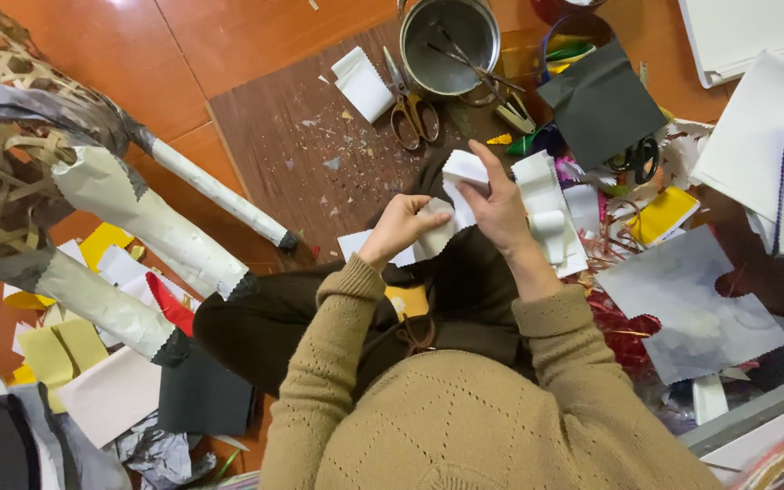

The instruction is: Applying glue to paper strips and wrapping them around a wicker animal frame to create a sculpture

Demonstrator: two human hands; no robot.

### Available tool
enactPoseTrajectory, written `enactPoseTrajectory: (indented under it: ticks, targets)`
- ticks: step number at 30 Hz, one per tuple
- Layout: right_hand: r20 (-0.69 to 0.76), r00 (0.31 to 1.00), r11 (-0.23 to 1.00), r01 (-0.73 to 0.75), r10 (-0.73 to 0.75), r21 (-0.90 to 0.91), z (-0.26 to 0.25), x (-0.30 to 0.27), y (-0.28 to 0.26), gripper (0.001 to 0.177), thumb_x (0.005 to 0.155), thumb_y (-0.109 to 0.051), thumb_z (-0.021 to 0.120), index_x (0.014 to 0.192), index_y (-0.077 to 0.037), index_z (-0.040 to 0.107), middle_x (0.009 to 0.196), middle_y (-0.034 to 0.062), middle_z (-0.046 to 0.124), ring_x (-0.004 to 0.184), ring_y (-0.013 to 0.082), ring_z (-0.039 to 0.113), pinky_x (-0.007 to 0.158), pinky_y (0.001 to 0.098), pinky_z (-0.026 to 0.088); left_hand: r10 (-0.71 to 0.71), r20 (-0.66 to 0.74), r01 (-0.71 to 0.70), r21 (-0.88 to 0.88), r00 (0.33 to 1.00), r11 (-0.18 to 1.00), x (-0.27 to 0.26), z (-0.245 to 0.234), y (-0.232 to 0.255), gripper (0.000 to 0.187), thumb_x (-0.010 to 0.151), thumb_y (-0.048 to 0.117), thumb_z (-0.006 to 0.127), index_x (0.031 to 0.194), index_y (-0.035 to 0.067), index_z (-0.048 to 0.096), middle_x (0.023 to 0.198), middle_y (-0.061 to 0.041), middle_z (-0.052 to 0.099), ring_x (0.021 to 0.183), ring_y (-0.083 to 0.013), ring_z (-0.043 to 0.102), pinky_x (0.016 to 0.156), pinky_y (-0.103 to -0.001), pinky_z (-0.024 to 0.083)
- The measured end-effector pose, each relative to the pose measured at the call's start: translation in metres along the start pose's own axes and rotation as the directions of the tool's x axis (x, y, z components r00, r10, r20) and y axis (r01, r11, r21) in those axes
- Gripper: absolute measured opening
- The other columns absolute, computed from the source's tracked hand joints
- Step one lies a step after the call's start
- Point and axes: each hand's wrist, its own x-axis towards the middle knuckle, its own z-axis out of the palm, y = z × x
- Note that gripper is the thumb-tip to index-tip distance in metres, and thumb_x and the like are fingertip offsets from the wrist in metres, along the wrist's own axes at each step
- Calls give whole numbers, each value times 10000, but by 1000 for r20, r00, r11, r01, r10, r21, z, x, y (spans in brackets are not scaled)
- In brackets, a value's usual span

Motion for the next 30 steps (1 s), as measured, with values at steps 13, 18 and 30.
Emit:
enactPoseTrajectory:
  ticks: [13, 18, 30]
  targets:
    - [318, 204, 252, 291, 926, -923, -147, -132, 152, 543, 522, -493, 914, 977, -231, 775, 962, 66, 773, 1039, 250, 720, 911, 423, 572, 187, -257, -232, -159, 948, 960, -6, -55, 3, 206, 974, 146, 563, 1106, 105, 716, 963, 14, 692, 917, -65, 535, 886, -287, 487]
    - [576, 805, 948, 55, 143, -313, -48, -17, -2, 535, 838, -235, 716, 1321, -64, 563, 1263, 235, 604, 1171, 456, 552, 973, 577, 455, 292, -292, -326, -74, 911, 942, -20, -54, 31, 185, 951, 105, 617, 1107, 75, 711, 1008, -82, 717, 961, -100, 571, 904, -356, 500]
    - [378, 917, 866, -290, 130, 408, 158, 153, -20, 151, 831, -105, 789, 887, 0, 697, 519, 65, 578, 280, 73, 453, 251, 209, 318, -51, -465, -56, -213, 884, 975, -80, -88, -91, 132, 778, 122, 803, 870, 61, 731, 741, -22, 671, 722, -124, 565, 673, -299, 502]
